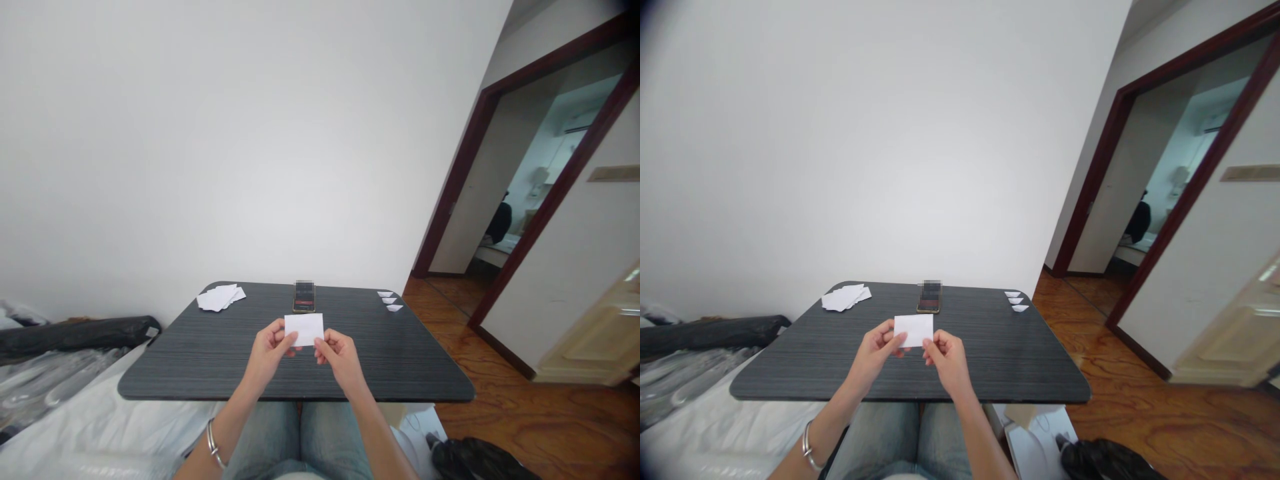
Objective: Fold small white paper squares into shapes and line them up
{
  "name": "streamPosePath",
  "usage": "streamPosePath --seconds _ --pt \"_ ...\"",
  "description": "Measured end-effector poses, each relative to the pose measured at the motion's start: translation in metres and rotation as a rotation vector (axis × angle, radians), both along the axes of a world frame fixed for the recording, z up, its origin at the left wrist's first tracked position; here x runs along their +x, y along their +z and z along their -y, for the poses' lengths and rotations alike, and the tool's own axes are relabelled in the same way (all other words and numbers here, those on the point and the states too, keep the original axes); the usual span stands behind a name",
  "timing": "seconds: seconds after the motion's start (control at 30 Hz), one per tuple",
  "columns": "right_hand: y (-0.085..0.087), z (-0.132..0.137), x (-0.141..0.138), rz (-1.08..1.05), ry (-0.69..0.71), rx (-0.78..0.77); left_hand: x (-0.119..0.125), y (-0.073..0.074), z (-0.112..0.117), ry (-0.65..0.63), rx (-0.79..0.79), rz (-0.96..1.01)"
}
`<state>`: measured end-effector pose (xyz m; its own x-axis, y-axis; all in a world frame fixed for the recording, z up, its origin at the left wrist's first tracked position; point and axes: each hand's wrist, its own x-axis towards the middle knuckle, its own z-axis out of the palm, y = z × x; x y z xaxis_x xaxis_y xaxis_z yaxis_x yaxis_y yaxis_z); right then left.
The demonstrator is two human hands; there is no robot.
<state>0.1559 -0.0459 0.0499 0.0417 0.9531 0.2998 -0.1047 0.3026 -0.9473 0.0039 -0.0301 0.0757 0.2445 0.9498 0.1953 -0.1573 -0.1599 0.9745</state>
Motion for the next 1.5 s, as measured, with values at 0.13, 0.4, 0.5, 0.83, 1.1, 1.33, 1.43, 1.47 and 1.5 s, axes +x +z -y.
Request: streamPosePath --seconds 0.13,0.4,0.5,0.83,1.1,1.33,1.43,1.47,1.5 --pt "0.0017 0.0001 0.0002 -0.012 -0.056 0.011 0.0002 -0.0033 0.0003 -0.026 0.004 -0.037" --pt "0.0022 0.0008 0.0017 -0.039 -0.086 -0.030 0.0060 -0.0077 0.0007 -0.051 -0.004 -0.034" --pt "0.0005 0.0004 0.0004 -0.018 -0.042 -0.047 0.0075 -0.0094 0.0001 -0.062 -0.022 -0.011" --pt "-0.0013 0.0005 0.0031 0.043 0.058 -0.031 0.0013 -0.0042 -0.0017 0.003 0.015 -0.051" --pt "0.0000 0.0050 0.0003 0.043 -0.165 0.119 0.0027 -0.0035 0.0005 0.013 -0.081 0.048" --pt "0.0039 0.0091 0.0024 0.286 -0.156 0.424 0.0069 -0.0026 0.0042 -0.083 -0.088 0.068" --pt "0.0017 0.0076 0.0033 0.275 -0.179 0.424 0.0073 -0.0055 0.0036 -0.076 -0.072 0.050" --pt "0.0008 0.0071 0.0036 0.270 -0.185 0.420 0.0066 -0.0065 0.0030 -0.042 -0.053 0.063" --pt "-0.0001 0.0067 0.0040 0.264 -0.190 0.415 0.0055 -0.0073 0.0022 -0.002 -0.025 0.085"
